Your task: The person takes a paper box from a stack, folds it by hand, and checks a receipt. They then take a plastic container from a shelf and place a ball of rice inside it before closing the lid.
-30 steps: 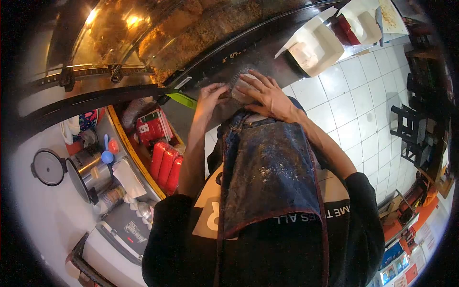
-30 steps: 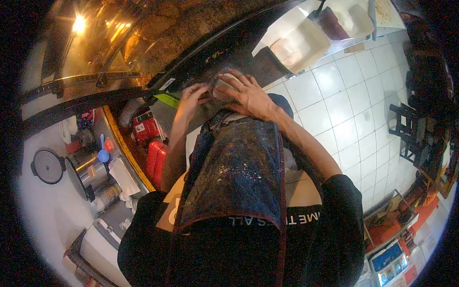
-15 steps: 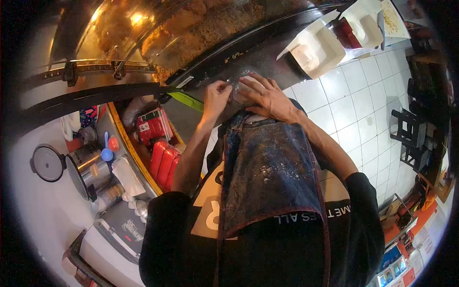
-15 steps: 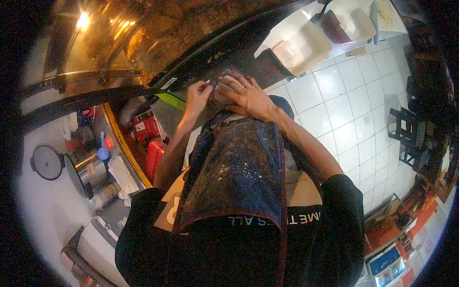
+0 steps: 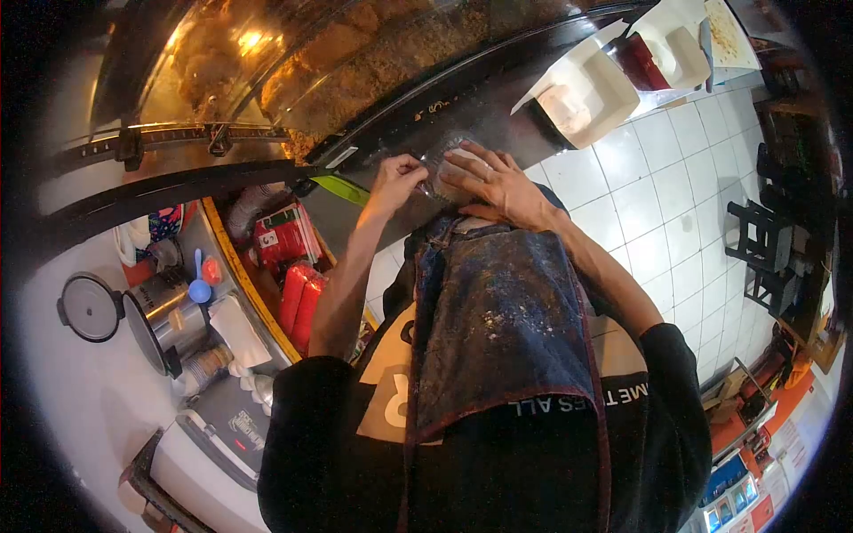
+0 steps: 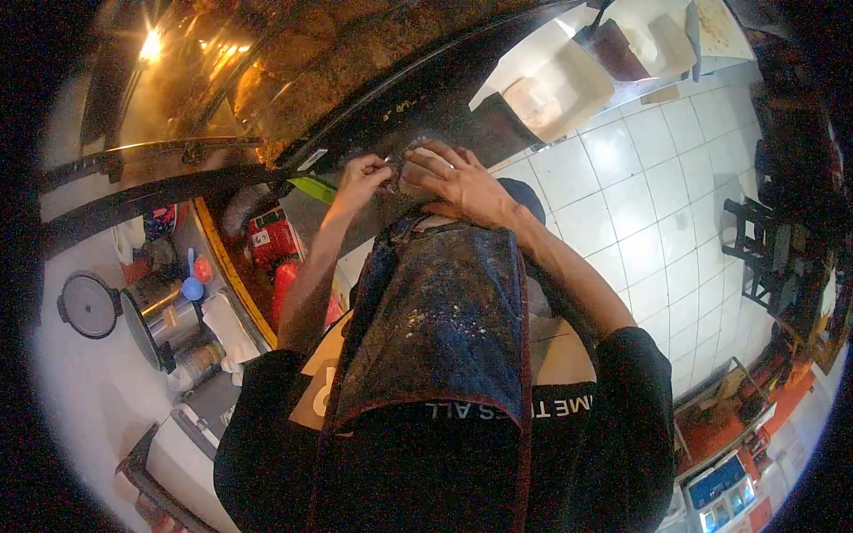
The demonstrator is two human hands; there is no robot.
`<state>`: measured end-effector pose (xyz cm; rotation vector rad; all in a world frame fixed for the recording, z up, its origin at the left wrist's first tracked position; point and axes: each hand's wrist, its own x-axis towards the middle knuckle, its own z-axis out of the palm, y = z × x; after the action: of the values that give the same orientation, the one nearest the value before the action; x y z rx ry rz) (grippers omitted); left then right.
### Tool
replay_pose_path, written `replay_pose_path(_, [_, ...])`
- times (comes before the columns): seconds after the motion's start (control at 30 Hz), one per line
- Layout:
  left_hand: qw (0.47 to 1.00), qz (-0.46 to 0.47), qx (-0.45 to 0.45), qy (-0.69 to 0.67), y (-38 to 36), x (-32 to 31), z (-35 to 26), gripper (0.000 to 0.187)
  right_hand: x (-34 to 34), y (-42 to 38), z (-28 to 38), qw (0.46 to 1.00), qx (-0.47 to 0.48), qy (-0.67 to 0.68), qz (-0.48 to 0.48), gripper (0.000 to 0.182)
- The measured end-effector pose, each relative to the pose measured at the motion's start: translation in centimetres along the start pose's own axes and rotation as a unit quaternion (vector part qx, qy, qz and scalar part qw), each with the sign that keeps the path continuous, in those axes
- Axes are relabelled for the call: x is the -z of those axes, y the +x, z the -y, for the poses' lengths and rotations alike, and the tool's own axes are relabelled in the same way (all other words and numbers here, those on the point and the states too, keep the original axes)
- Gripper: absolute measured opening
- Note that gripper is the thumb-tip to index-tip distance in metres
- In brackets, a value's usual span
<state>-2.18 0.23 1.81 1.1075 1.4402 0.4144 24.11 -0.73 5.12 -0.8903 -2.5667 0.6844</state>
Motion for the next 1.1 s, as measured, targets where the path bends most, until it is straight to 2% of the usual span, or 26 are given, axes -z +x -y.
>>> replay_pose_path(0.07, [1.000,-0.012,0.002,-0.024,-0.2,0.1,0.1,0.018,0.4,-0.1,-0.1,1.000,0.002,0.017,-0.002,0.065])
replay_pose_path(0.17, [0.995,0.037,0.032,-0.088,-0.5,1.0,-2.1,0.020,0.1,-0.1,-0.6,0.998,0.011,0.063,-0.008,0.062])
replay_pose_path(0.23, [0.995,-0.025,-0.019,-0.095,0.6,0.9,-4.3,0.025,-0.4,-0.2,-1.0,0.996,0.015,0.091,-0.011,0.061])
replay_pose_path(0.27, [0.995,-0.024,-0.019,-0.095,1.6,0.8,-5.0,0.025,-0.6,-0.1,-1.2,0.995,0.028,0.098,-0.011,0.059])
replay_pose_path(0.33, [0.994,0.094,0.043,0.030,4.0,0.7,-6.0,0.036,-0.7,-0.2,-1.0,0.993,0.040,0.107,-0.011,0.058])
replay_pose_path(0.47, [0.976,0.157,0.039,0.143,5.6,1.0,-8.2,0.037,-0.1,-0.7,-1.0,0.994,0.036,0.101,0.013,0.056])
replay_pose_path(0.6, [0.969,0.186,0.051,0.156,6.4,1.2,-8.3,0.036,-0.5,-0.8,-0.9,0.996,-0.006,0.084,0.029,0.055])
replay_pose_path(0.67, [0.955,0.239,0.041,0.170,7.0,1.5,-7.6,0.036,-0.6,-1.0,-0.9,0.996,-0.010,0.081,0.030,0.056])
replay_pose_path(0.87, [0.974,0.193,0.046,0.107,6.4,1.1,-7.5,0.034,-0.1,-0.7,-1.2,0.996,0.006,0.088,0.017,0.059])
replay_pose_path(1.1, [0.978,0.178,0.022,0.103,5.7,0.7,-8.2,0.030,-0.3,-0.6,-1.3,0.994,0.019,0.104,0.012,0.060])
